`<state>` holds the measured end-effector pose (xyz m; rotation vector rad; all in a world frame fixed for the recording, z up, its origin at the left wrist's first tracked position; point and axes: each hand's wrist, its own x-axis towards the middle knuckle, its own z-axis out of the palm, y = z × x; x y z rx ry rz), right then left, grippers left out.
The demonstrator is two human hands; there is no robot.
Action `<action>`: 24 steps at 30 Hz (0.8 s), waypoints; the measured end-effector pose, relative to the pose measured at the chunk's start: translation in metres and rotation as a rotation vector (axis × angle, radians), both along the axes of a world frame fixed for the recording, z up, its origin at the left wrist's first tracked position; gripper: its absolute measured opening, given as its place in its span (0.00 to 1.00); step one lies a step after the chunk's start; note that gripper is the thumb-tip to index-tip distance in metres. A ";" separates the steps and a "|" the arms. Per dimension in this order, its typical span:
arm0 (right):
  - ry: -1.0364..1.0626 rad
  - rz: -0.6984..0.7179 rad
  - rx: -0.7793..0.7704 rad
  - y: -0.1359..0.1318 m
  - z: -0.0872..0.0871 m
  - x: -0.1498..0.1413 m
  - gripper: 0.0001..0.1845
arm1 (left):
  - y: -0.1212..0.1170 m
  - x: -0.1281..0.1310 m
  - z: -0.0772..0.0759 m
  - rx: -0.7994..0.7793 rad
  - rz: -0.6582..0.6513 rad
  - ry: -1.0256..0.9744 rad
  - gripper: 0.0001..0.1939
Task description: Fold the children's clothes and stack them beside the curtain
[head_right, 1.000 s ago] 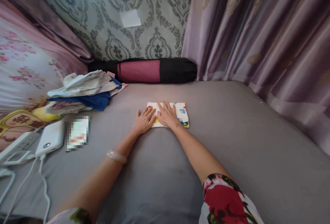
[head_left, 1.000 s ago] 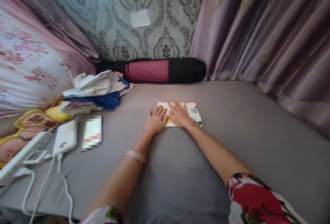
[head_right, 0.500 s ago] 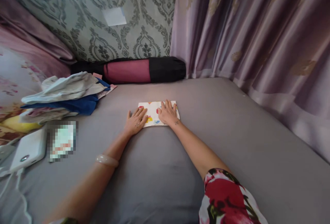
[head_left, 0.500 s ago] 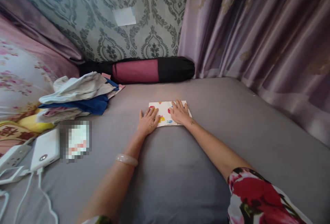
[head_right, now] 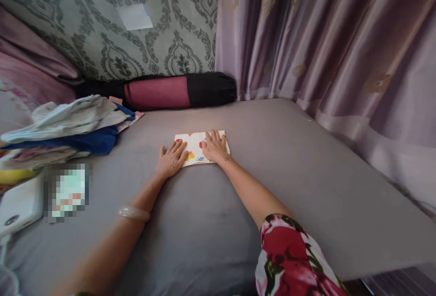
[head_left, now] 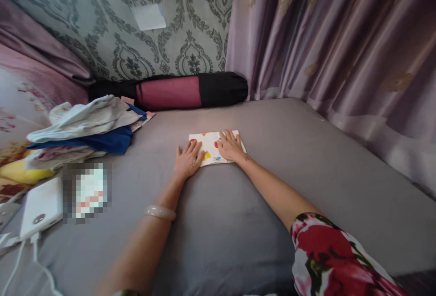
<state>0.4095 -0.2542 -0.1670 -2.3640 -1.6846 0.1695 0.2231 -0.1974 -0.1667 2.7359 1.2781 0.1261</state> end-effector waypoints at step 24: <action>0.077 -0.063 -0.078 -0.018 -0.001 0.023 0.36 | 0.004 0.000 -0.001 -0.045 -0.016 0.024 0.30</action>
